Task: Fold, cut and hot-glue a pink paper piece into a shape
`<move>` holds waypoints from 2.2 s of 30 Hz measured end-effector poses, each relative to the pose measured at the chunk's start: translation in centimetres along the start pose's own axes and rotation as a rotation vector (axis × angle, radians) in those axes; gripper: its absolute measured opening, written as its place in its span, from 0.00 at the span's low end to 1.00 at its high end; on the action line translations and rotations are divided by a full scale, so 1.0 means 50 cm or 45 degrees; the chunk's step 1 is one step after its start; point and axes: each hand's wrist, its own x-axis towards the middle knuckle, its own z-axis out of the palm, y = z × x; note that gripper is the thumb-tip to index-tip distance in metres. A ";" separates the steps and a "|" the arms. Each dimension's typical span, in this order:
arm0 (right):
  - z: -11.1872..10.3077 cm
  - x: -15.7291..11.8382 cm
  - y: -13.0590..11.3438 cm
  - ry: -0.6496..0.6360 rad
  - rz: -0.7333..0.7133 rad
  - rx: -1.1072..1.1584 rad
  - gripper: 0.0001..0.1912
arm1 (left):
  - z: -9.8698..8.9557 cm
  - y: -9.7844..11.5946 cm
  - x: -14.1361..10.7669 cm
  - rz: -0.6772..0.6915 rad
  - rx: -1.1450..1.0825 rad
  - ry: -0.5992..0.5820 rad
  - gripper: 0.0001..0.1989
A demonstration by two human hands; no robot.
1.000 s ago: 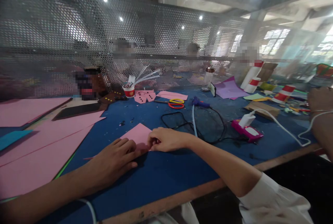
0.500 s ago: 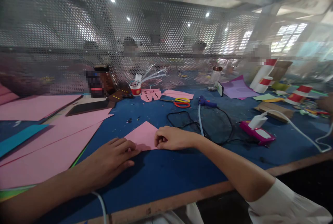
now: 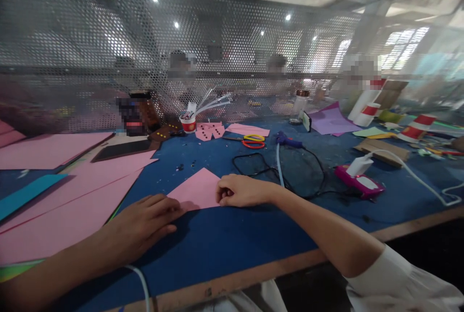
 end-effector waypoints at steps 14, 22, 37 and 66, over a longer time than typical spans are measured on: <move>-0.003 0.000 -0.008 -0.003 0.038 0.021 0.06 | -0.019 -0.021 -0.022 0.041 -0.030 0.068 0.13; -0.003 -0.001 -0.013 -0.004 0.057 0.038 0.07 | -0.008 -0.045 -0.041 0.065 -0.113 0.120 0.12; -0.003 -0.001 -0.012 -0.011 0.053 0.038 0.07 | -0.013 -0.075 -0.056 0.064 -0.249 0.173 0.08; -0.003 0.000 -0.014 -0.020 0.065 0.042 0.07 | -0.034 -0.104 -0.064 -0.042 -0.399 0.031 0.11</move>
